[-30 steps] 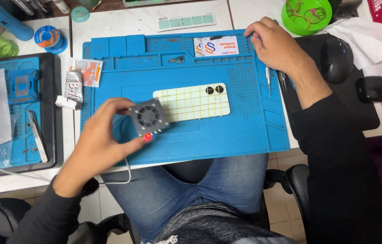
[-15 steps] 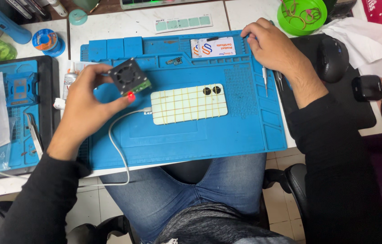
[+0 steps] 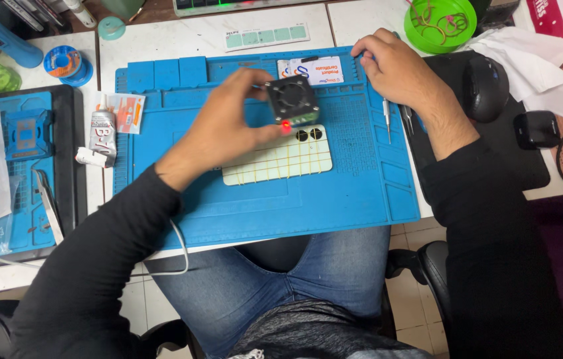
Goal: The person applies adhesive to the back of a smartphone using a small green bottle, then uses a small fan to dry the adhesive. The phone is secured with rubber bands and placed on a blue work mat.
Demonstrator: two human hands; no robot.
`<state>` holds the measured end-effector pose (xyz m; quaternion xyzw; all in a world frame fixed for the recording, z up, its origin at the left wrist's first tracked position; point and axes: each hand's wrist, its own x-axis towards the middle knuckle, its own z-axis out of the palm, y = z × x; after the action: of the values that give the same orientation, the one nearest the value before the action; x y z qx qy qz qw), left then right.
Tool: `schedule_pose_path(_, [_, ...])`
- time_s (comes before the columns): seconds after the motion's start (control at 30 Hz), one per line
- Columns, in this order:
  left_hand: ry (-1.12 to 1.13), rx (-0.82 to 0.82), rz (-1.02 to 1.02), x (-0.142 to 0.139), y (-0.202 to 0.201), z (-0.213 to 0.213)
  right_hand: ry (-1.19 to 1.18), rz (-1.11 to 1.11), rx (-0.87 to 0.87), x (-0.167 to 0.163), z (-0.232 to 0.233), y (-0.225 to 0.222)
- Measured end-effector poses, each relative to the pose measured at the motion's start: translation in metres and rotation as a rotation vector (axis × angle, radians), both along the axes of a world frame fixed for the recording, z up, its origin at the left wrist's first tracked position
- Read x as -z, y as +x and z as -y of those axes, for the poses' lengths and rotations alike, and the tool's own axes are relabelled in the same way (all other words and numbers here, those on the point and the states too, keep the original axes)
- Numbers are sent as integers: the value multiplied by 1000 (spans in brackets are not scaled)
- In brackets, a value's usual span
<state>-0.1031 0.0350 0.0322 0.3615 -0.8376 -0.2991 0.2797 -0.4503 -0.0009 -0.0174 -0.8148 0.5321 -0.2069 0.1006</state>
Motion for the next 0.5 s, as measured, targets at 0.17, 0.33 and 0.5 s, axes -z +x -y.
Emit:
schedule_pose_path(0.17, [20, 121, -82, 5, -33, -5, -3, 0, 0, 0, 0, 0])
schedule_pose_path(0.33, [70, 197, -117, 4, -49, -24, -10, -3, 4, 1, 0, 0])
schedule_pose_path(0.5, [132, 233, -107, -2, -49, -44, 5, 4, -1, 3, 1, -2])
